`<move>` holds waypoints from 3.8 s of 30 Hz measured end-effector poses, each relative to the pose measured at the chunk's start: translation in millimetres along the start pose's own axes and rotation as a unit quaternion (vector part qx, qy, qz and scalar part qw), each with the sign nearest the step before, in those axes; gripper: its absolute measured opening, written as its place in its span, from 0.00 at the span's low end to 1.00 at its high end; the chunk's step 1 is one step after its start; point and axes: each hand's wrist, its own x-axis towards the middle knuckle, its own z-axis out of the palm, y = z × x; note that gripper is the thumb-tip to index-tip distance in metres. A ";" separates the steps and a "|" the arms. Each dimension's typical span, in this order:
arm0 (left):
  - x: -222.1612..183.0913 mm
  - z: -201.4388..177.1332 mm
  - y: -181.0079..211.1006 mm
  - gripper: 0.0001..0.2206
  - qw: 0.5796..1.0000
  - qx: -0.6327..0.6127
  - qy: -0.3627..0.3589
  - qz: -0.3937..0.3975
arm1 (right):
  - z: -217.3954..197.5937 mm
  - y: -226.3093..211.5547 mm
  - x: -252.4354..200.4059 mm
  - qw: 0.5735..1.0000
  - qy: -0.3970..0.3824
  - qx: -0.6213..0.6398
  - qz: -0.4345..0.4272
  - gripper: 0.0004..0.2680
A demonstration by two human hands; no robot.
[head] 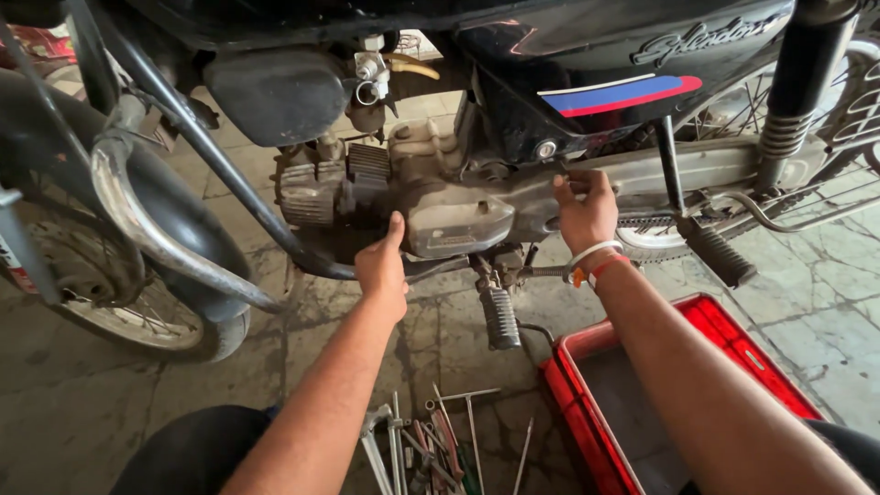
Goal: The person kneels beside a motorcycle and uses a T-handle socket wrench to loosen bolts on the engine crankcase. They then pull the round engine cover off by hand and place it into a red plastic crate, before picking up a rag from the floor.
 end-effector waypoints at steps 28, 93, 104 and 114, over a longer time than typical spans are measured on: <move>-23.9 18.2 17.9 0.27 0.997 -0.049 0.061 -0.024 | -11.4 5.6 14.1 0.994 -0.042 -0.095 0.028 0.12; 11.0 -23.0 -4.4 0.12 0.976 -0.096 -0.187 -0.061 | 16.2 -45.6 -8.4 0.964 0.178 -0.032 0.194 0.13; 15.9 -16.8 -13.4 0.12 0.981 -0.100 -0.161 -0.042 | 19.3 -21.1 -3.4 0.978 0.159 -0.107 0.080 0.13; 9.0 -18.3 -7.0 0.12 0.982 -0.060 -0.180 -0.019 | 48.7 -42.3 -54.0 0.944 0.290 -0.134 -0.082 0.12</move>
